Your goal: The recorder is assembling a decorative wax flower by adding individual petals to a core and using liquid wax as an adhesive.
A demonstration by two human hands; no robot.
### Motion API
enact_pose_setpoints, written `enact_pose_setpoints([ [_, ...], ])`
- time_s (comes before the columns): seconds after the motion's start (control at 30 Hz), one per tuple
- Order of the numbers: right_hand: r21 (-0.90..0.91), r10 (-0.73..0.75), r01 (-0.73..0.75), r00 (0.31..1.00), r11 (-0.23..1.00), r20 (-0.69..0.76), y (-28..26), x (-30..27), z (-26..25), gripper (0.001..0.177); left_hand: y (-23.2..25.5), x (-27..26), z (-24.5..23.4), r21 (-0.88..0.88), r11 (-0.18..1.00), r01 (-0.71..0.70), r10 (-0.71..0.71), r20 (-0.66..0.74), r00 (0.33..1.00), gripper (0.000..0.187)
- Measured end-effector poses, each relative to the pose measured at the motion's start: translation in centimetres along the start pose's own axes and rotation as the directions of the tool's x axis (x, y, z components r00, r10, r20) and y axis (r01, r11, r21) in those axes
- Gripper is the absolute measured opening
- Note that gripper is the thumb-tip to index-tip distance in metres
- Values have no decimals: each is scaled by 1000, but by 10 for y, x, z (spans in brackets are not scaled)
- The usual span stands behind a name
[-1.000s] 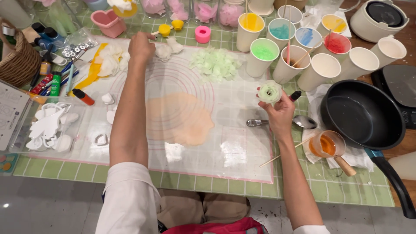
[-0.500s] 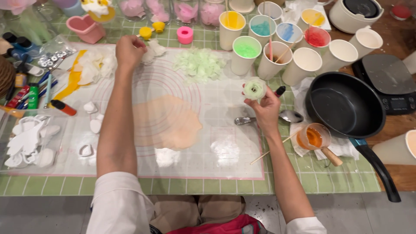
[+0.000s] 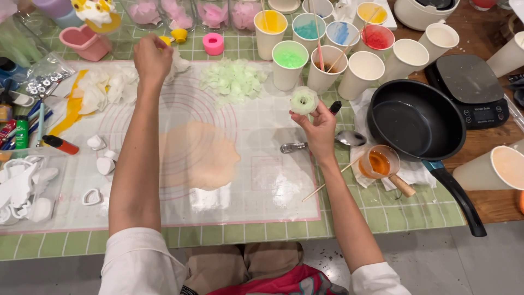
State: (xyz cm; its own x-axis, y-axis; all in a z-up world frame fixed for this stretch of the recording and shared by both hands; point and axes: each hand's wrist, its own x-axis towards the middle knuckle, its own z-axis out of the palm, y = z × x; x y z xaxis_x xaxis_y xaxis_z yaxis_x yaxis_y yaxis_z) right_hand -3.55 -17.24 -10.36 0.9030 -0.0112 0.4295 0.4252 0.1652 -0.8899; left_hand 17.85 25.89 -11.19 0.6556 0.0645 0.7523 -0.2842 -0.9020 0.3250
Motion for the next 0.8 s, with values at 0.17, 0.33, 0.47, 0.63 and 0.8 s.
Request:
enact_pose_setpoints([
  [0.17, 7, 9, -9, 1000, 1000, 9, -1, 0, 2, 44, 81, 11, -20, -562, 807, 180, -135, 121, 983, 16],
  [0.33, 9, 22, -22, 1000, 1000, 14, 2, -1, 1, 43, 218, -18, -50, -798, 598, 81, 199, 245, 949, 12],
  [0.47, -10, 1, -1, 1000, 1000, 22, 6, -1, 1, 48, 296, -32, -92, -793, 515, 325, 337, 536, 774, 15],
  [0.63, 9, -14, 15, 1000, 1000, -10, -11, 0, 9, 56, 304, -43, -81, -799, 524, 294, 313, 502, 806, 16],
  [0.8, -21, -28, 28, 1000, 999, -5, -7, 0, 8, 54, 304, -45, -77, -844, 395, 363, 311, 494, 812, 14],
])
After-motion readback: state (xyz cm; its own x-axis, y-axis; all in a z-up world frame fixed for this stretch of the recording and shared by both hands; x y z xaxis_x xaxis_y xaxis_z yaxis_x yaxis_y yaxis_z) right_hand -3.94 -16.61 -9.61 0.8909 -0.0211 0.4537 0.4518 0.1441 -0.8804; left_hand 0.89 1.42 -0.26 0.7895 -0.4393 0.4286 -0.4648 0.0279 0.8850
